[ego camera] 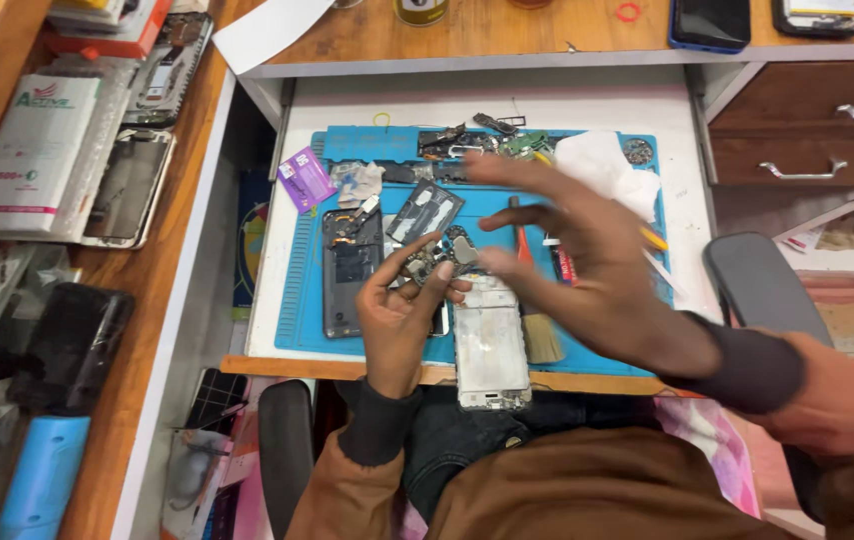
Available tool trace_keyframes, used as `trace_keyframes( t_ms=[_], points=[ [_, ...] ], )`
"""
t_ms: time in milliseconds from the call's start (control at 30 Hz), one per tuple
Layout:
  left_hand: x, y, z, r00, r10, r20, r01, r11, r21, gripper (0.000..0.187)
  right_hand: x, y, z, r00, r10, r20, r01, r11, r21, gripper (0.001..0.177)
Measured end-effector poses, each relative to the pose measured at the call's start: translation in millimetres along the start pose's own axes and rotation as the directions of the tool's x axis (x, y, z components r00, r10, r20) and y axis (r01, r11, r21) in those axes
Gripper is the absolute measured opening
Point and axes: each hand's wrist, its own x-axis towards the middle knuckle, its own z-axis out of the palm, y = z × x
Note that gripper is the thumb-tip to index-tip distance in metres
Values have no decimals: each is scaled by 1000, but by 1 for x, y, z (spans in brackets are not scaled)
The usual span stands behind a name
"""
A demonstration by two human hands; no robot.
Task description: The person disassembles a smartphone, removing the back cover and battery to access the internal components. They then handle the motherboard, detaching a small circuit board and placing it on the workbench.
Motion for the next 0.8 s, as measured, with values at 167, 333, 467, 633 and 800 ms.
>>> trace_keyframes(
  t_ms=[167, 333, 467, 633, 800],
  points=[
    [-1, -2, -2, 1000, -1, 20, 2, 999, -46, 43, -10, 46, 26, 959, 273, 69, -258, 950, -179, 56],
    [-3, -2, -2, 1000, -3, 22, 4, 997, -73, 41, -23, 69, 29, 891, 445, 96, -443, 896, -33, 51],
    [-2, -3, -2, 999, -10, 38, 12, 998, -57, 40, -25, 78, 26, 871, 478, 113, -491, 851, 185, 40],
    [-2, -3, -3, 998, -20, 63, 20, 1000, -11, 40, -26, 87, 26, 858, 487, 164, -512, 787, 343, 34],
    [-2, -4, -5, 997, -21, 80, 22, 1000, -14, 40, -31, 92, 29, 861, 477, 176, -509, 798, 323, 27]
  ],
)
